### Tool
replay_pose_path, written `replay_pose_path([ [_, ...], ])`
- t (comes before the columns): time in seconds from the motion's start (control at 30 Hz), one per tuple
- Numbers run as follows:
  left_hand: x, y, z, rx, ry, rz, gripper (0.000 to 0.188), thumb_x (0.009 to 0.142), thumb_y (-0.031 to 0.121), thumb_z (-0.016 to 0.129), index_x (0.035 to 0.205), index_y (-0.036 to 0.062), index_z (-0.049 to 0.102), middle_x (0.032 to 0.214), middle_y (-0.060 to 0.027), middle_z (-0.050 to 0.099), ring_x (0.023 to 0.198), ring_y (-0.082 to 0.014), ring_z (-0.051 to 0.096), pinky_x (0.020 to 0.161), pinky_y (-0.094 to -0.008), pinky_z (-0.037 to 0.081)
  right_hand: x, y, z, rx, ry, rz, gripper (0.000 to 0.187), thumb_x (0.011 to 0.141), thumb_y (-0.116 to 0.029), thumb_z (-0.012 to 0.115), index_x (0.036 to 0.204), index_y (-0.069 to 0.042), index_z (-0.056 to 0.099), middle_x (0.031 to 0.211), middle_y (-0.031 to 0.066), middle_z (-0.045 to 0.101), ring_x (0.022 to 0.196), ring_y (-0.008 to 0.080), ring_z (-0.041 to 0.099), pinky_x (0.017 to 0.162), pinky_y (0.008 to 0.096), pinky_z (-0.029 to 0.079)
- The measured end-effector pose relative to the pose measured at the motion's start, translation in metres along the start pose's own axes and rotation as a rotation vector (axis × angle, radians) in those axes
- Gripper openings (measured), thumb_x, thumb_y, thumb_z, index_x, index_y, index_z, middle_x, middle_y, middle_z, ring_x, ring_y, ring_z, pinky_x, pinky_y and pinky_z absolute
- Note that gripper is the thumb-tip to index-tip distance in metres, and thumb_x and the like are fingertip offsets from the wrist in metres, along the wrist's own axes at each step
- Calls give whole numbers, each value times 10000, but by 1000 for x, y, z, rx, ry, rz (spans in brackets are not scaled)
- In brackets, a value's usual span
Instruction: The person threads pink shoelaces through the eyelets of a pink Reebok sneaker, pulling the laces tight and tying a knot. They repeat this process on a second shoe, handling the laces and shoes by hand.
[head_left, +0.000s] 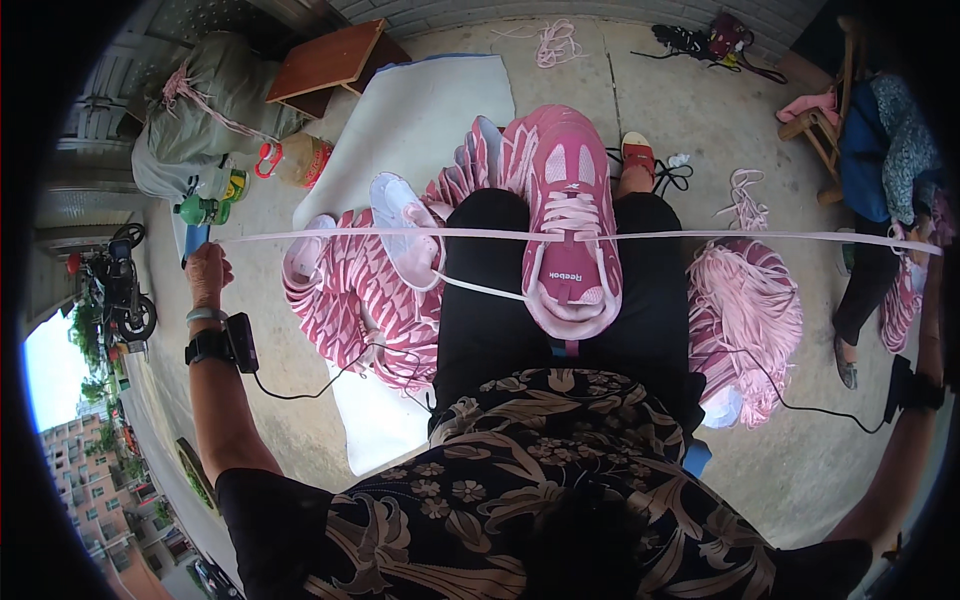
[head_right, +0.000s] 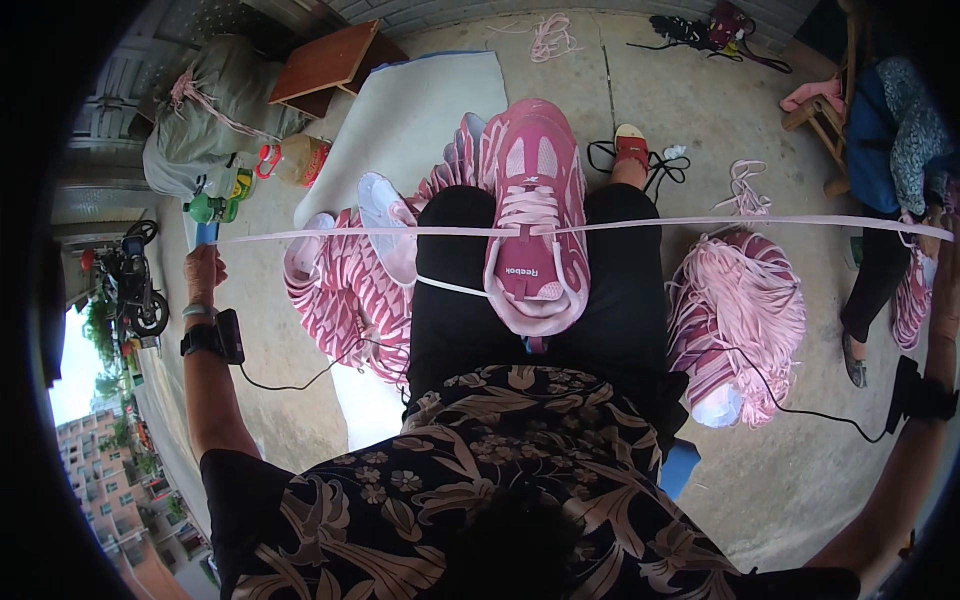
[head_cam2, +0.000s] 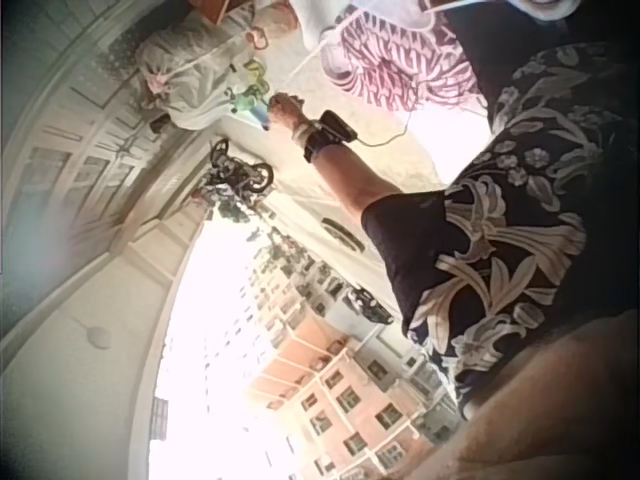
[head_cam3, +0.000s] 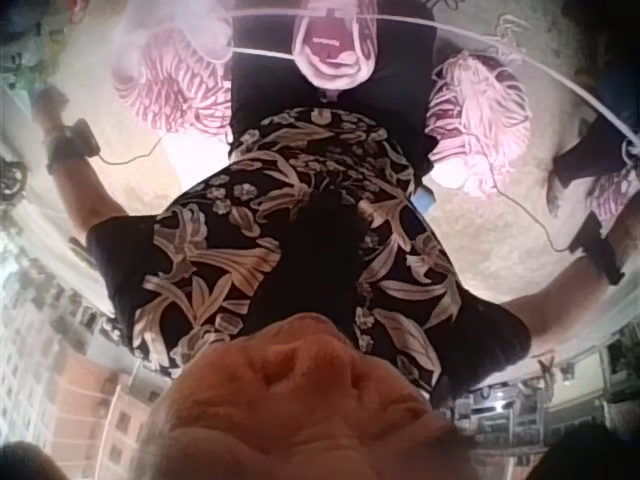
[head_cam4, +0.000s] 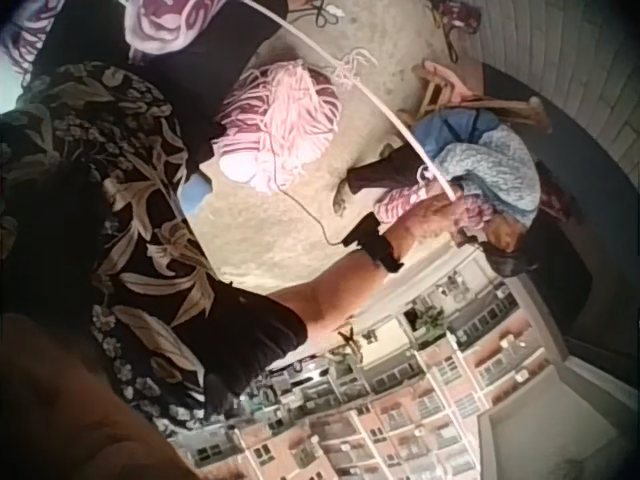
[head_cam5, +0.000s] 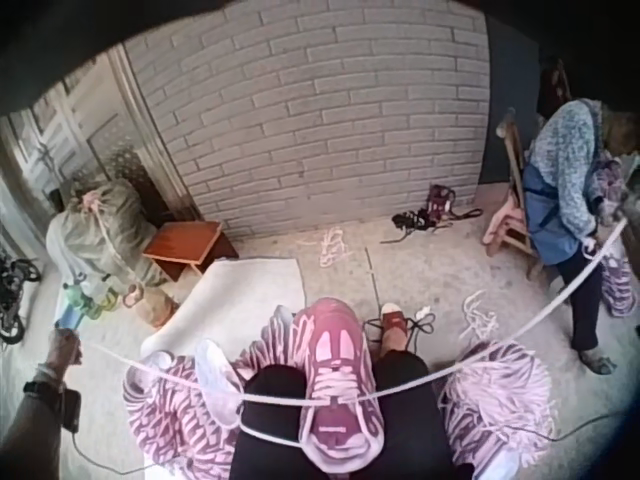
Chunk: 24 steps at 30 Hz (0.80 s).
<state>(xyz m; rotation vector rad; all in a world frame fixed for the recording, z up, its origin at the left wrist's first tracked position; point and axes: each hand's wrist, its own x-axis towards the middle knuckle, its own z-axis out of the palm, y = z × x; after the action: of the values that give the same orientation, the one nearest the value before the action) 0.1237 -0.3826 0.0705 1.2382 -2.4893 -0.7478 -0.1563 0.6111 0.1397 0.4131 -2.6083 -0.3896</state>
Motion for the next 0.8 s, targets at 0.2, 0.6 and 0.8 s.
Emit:
replay_pose_path([
  [0.2, -148, 125, 143, -6, -1087, -59, 204, 807, 126, 534, 685, -33, 575, 507, -87, 552, 403, -175, 552, 366, -269, 437, -79, -254, 41, 1283, -1157, 780, 217, 868, -285, 477, 864, -73, 521, 552, -23, 351, 417, 102, 328, 385, 264, 340],
  [0.6, -242, 230, 239, -671, -1099, -77, 209, 933, 208, 477, 818, 45, 541, 551, -26, 528, 353, -54, 385, 340, -177, 283, -42, -406, 10, 2112, -981, 548, 268, 890, -275, 519, 786, -43, 606, 613, -28, 470, 525, 57, 402, 451, 208, 327],
  [0.8, -246, 234, 248, -659, -926, 21, 264, 931, 254, 490, 765, 59, 555, 554, 1, 513, 380, -42, 372, 357, -176, 272, -49, -428, 13, 2309, -744, 648, 180, 897, -200, 557, 871, -33, 619, 675, -4, 554, 522, 63, 456, 487, 193, 380],
])
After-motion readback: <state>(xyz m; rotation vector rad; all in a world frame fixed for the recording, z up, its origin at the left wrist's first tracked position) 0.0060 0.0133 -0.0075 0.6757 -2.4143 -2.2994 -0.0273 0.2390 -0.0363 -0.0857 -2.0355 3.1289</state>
